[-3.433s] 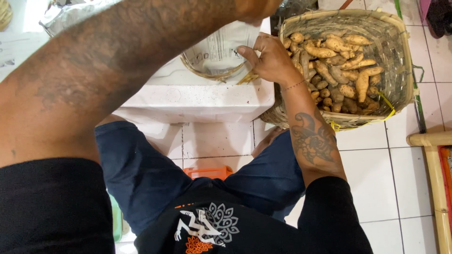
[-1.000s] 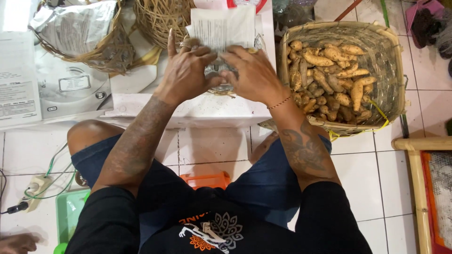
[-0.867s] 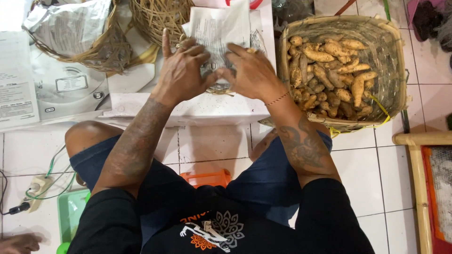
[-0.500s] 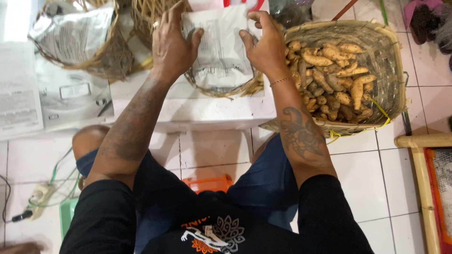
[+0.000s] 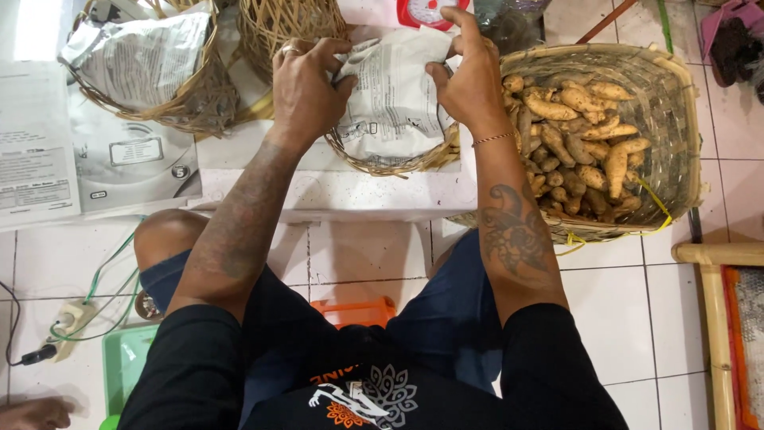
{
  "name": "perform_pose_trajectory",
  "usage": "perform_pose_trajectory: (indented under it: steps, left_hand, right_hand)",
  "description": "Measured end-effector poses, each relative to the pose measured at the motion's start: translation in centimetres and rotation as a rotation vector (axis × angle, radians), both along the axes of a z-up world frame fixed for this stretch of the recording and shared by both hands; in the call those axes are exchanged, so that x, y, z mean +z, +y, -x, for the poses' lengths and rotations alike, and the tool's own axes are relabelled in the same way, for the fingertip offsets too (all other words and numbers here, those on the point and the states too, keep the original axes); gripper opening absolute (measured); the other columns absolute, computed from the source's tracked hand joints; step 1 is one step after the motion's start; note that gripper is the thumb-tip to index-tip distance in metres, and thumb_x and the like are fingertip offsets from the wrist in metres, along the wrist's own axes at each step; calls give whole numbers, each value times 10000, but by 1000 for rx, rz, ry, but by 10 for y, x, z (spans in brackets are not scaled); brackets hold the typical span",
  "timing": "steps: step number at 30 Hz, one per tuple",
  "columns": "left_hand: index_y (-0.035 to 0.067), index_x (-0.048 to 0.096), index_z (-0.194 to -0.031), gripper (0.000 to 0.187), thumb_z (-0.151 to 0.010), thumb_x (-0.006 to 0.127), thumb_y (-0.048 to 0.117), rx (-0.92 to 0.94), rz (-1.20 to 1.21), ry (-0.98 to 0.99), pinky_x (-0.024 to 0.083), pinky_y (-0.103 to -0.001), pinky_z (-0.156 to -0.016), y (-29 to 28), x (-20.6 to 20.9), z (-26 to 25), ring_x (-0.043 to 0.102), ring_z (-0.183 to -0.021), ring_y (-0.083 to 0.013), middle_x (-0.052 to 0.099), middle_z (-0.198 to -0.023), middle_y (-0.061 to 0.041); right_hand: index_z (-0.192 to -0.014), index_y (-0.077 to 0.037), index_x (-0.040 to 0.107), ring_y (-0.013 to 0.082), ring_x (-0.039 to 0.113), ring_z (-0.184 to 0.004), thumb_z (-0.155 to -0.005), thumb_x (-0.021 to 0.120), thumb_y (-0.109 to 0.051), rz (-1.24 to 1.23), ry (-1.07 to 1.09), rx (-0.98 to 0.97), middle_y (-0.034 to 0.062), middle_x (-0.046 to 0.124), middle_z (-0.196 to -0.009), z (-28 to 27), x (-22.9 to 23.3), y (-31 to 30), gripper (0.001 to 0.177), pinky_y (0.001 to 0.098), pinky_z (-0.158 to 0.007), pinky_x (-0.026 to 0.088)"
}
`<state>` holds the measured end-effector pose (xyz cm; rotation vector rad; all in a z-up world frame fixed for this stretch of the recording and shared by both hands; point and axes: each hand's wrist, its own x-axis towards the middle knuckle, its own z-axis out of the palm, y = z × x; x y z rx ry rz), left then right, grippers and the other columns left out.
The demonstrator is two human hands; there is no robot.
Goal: Wrapping sweet potatoes in newspaper and placing them into woven baskets
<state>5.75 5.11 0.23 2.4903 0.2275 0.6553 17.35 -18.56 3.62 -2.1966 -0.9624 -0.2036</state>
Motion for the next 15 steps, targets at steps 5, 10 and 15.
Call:
perform_pose_trajectory:
  steps: [5,10,15]
  left_hand:
    - [12,674,-1209,231,-1029,640,153,-195,338,-81,667,-414,-720,-3,10,2,804,-854,-252,800,-1058,-142]
    - [158,385,-1348,327,-1078,499,14,-257,573,-254,673,-355,-762,-7,16,7,754,-954,-237,659,-1286,-157]
    - [114,541,-1148,147,-1070,493,-1,-233,406,-239,411,-360,-664,-1,8,8,508,-766,-173,601,-900,-48]
  right_hand:
    - [-1404,-147,463,222,693,-837,-1003,741,-98,-79,-13,-9,41,699,-876,-8,-8,1,490,436,-855,524]
    - [-1154,-128,494,167,654,-810,-1026,657,-51,-337,88,-31,29,633,-866,-10,-9,2,221,321,-753,551]
    - [-1124,-123,666,132,611,-922,-975,668,41,-199,322,52,-8,609,-961,-4,1,-4,221,271,-856,575]
